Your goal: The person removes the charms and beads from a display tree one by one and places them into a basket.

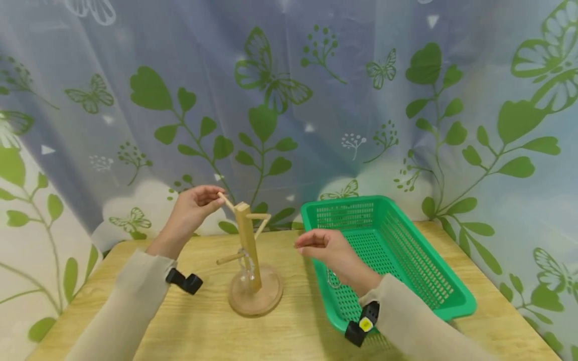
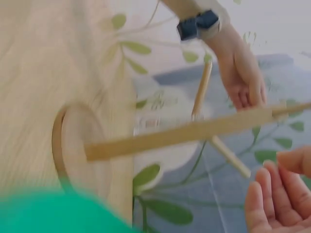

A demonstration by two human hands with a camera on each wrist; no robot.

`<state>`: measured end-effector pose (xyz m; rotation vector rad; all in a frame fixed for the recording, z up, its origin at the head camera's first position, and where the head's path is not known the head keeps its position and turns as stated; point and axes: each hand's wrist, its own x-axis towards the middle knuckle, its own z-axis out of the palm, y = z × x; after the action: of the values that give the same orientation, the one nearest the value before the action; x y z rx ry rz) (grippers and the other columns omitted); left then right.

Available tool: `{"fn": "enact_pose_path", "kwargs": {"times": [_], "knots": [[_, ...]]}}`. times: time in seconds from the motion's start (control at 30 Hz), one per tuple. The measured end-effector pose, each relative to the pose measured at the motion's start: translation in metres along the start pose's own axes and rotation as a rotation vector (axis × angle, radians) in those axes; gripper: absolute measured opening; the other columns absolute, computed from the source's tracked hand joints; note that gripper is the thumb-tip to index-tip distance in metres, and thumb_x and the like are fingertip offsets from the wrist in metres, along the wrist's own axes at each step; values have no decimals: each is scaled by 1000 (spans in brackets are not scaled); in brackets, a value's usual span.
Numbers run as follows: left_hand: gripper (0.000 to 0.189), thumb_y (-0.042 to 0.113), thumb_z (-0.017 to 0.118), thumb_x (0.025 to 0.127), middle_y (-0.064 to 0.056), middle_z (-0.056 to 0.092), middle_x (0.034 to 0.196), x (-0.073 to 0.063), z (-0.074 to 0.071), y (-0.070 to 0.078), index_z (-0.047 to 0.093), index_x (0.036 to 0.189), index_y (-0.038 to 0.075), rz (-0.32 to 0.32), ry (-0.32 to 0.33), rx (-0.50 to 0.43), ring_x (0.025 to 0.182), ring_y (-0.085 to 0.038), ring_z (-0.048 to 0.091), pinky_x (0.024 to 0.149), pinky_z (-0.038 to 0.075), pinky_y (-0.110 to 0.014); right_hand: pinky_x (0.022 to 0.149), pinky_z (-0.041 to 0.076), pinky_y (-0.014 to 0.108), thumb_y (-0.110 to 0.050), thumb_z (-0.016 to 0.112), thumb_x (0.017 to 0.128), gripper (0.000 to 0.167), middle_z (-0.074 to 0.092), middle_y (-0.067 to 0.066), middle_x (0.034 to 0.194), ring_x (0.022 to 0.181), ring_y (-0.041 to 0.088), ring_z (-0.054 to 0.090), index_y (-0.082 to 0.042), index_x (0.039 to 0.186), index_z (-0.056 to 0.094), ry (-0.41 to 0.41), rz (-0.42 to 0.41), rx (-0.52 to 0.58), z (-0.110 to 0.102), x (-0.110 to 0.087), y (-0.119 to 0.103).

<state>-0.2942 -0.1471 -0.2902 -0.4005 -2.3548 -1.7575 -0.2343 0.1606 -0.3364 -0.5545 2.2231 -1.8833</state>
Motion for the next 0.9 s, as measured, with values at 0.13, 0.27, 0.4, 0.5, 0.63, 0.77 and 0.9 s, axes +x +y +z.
{"fn": "enact_pose_path", "kwargs": {"times": [0.13, 0.27, 0.4, 0.5, 0.63, 0.77, 0.9], "knots": [[22, 10, 64, 90, -7, 65, 99, -2, 2, 2, 64, 111, 1, 13, 30, 14, 87, -11, 58, 76, 48, -23, 85, 51, 29, -7, 65, 88, 26, 66, 4, 106, 95, 12, 62, 4, 111, 62, 42, -3, 45, 16, -5, -4], [23, 11, 65, 90, -8, 65, 99, -5, 3, 3, 64, 111, 1, 17, 54, 31, 85, -11, 58, 75, 48, -22, 82, 51, 26, -4, 64, 88, 27, 66, 8, 107, 93, 11, 62, 6, 113, 60, 83, -2, 76, 30, -12, -4], [22, 11, 65, 90, -11, 65, 100, -7, 5, 2, 64, 110, 0, 36, 85, 44, 83, -11, 58, 74, 48, -22, 83, 51, 27, -7, 66, 88, 33, 65, 10, 109, 94, 12, 62, 8, 116, 58, 103, 16, 113, 44, -19, -2], [24, 10, 65, 90, -12, 65, 98, -9, 6, 2, 64, 110, -2, 48, 108, 34, 81, -10, 58, 72, 48, -21, 84, 51, 27, -8, 67, 87, 36, 65, 8, 110, 96, 13, 61, 8, 118, 57, 107, 24, 138, 52, -24, 1], [25, 11, 67, 89, -9, 65, 94, -11, 8, 1, 64, 108, -3, 48, 135, 19, 79, -7, 58, 72, 48, -20, 85, 50, 26, -8, 67, 87, 39, 64, 4, 108, 97, 14, 60, 10, 120, 55, 106, 11, 167, 62, -28, 8], [22, 10, 68, 87, -4, 64, 90, -14, 9, 0, 65, 106, -1, 44, 161, -5, 78, -7, 58, 72, 48, -20, 86, 50, 26, -4, 66, 86, 39, 64, 4, 106, 97, 13, 60, 13, 119, 53, 115, 7, 237, 72, -30, 20], [22, 10, 69, 87, 1, 63, 87, -17, 8, -1, 65, 106, -1, 30, 172, -18, 78, -7, 58, 72, 48, -21, 87, 49, 23, 2, 63, 86, 39, 64, 8, 107, 97, 12, 61, 18, 119, 50, 118, -2, 293, 81, -31, 35]]}}
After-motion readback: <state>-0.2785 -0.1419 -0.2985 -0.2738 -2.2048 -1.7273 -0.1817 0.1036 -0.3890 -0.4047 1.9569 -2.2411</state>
